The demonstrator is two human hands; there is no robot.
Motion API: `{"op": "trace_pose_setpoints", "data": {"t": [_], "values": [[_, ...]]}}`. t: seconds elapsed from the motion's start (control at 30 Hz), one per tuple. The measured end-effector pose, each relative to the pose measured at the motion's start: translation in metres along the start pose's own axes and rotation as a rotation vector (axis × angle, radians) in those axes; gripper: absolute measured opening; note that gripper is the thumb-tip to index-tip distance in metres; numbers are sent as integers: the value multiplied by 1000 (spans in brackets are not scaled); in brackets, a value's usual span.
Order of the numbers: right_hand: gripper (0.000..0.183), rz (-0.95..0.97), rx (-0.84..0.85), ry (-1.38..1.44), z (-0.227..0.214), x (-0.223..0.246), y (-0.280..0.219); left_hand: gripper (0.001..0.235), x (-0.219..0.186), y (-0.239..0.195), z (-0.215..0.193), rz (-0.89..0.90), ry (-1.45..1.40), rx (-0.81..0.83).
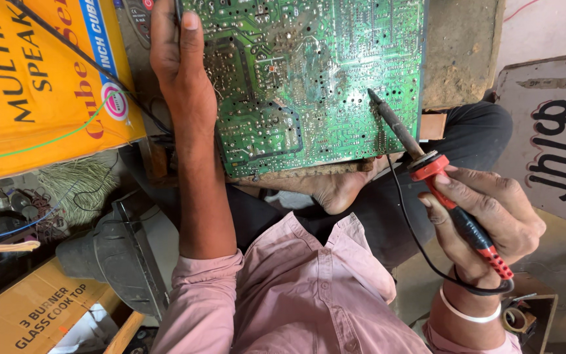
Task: The person sits cross-legged on the floor and uses a soldering iron to apply solder to multiple points on a green circuit board. They then use multimeter probes to test electrical continuity at various points on the board.
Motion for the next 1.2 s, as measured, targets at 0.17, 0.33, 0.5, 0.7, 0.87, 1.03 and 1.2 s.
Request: {"op": "trace_pose_setpoints", "data": {"t": [0.17, 0.33, 0.5, 0.7, 0.87, 1.03, 1.2], "values": [[32, -5, 21, 25, -1, -4, 1, 41, -3, 3, 3, 4, -3, 3], [30, 32, 16, 28, 0, -7, 1, 45, -1, 1, 1, -65, 26, -36], [30, 25, 18, 10, -1, -5, 1, 43, -2, 0, 1, -13, -6, -5], [28, 7, 12, 21, -1, -2, 4, 45, 4, -2, -2, -34, -36, -14], [24, 49, -45, 13, 2, 7, 3, 48, 5, 0, -3, -28, 42, -14], [25, 121, -26, -9, 0, 7, 7, 47, 5, 0, -1, -10, 19, -1], [28, 113, -40, 35, -5, 1, 9, 46, 6, 2, -1, -10, 29, 7]]}}
Point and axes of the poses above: each hand's wrist, its own y-axis towards the middle knuckle, its own z-axis out of the palm, x = y × z, the point moved 7 cm from there along y, towards the middle knuckle, and after that the axes turned 8 degrees about z, right-handed, at the moved point
